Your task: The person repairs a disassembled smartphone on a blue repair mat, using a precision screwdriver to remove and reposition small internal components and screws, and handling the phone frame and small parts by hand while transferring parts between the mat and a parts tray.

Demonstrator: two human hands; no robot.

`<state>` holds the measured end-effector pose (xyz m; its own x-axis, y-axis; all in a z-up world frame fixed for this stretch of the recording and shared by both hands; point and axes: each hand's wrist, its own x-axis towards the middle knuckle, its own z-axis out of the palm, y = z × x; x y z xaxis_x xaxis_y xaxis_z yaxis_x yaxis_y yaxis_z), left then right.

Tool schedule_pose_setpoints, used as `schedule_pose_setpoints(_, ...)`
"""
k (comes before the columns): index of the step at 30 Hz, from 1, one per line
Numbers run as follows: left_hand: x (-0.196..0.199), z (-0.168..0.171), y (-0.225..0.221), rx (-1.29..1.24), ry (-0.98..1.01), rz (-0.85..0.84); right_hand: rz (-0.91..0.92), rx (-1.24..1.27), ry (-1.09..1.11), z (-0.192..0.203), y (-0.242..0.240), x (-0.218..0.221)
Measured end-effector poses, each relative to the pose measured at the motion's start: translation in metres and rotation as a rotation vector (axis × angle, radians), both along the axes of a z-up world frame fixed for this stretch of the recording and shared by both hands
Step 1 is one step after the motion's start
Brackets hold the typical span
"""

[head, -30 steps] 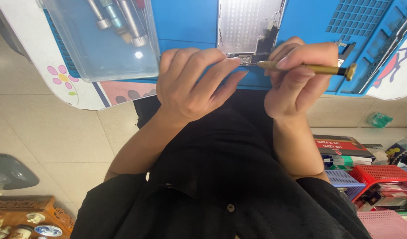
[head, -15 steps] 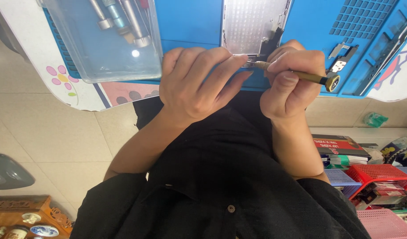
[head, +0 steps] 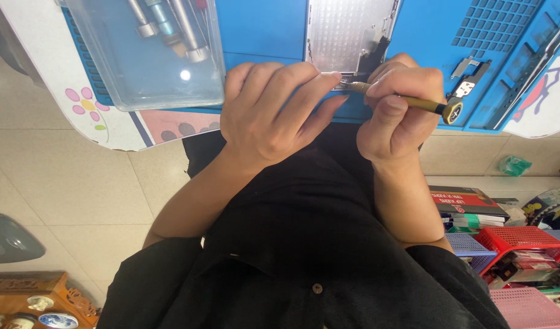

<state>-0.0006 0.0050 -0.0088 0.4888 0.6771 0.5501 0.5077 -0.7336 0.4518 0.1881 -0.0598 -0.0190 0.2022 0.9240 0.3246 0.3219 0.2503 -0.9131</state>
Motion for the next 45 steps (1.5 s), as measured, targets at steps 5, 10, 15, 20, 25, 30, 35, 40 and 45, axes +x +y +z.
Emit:
schedule_pose_setpoints(5, 0.000, -0.002, 0.000, 0.010, -0.011, -0.002, 0.005, 0.002, -0.016, -0.002, -0.002, 0.001)
schedule_pose_setpoints(10, 0.001, -0.001, 0.001, 0.005, -0.007, 0.000, 0.013, 0.000, -0.033, 0.001, 0.000, -0.001)
schedule_pose_setpoints(15, 0.002, -0.002, 0.001, 0.017, -0.011, 0.005, 0.030, 0.016, -0.052, -0.003, -0.002, 0.002)
schedule_pose_setpoints(20, 0.001, -0.002, 0.001, 0.015, -0.016, 0.006, 0.069, 0.069, -0.085, 0.005, 0.004, -0.001)
schedule_pose_setpoints(25, 0.001, 0.002, 0.000, -0.015, -0.018, -0.007, 0.122, 0.003, -0.208, 0.035, 0.004, -0.001)
schedule_pose_setpoints(30, 0.002, 0.003, -0.002, -0.032, -0.003, 0.029, 0.144, -0.127, -0.497, 0.069, 0.003, -0.006)
schedule_pose_setpoints(35, 0.001, 0.009, 0.000, -0.061, -0.044, 0.003, 0.183, -0.084, -0.568, 0.075, 0.007, -0.006)
schedule_pose_setpoints(40, -0.003, 0.008, -0.001, -0.089, -0.056, -0.021, 0.186, 0.069, -0.612, 0.101, 0.018, -0.013)
schedule_pose_setpoints(45, -0.004, 0.006, -0.001, -0.085, -0.058, -0.039, 0.152, -0.233, -0.826, 0.140, 0.028, -0.021)
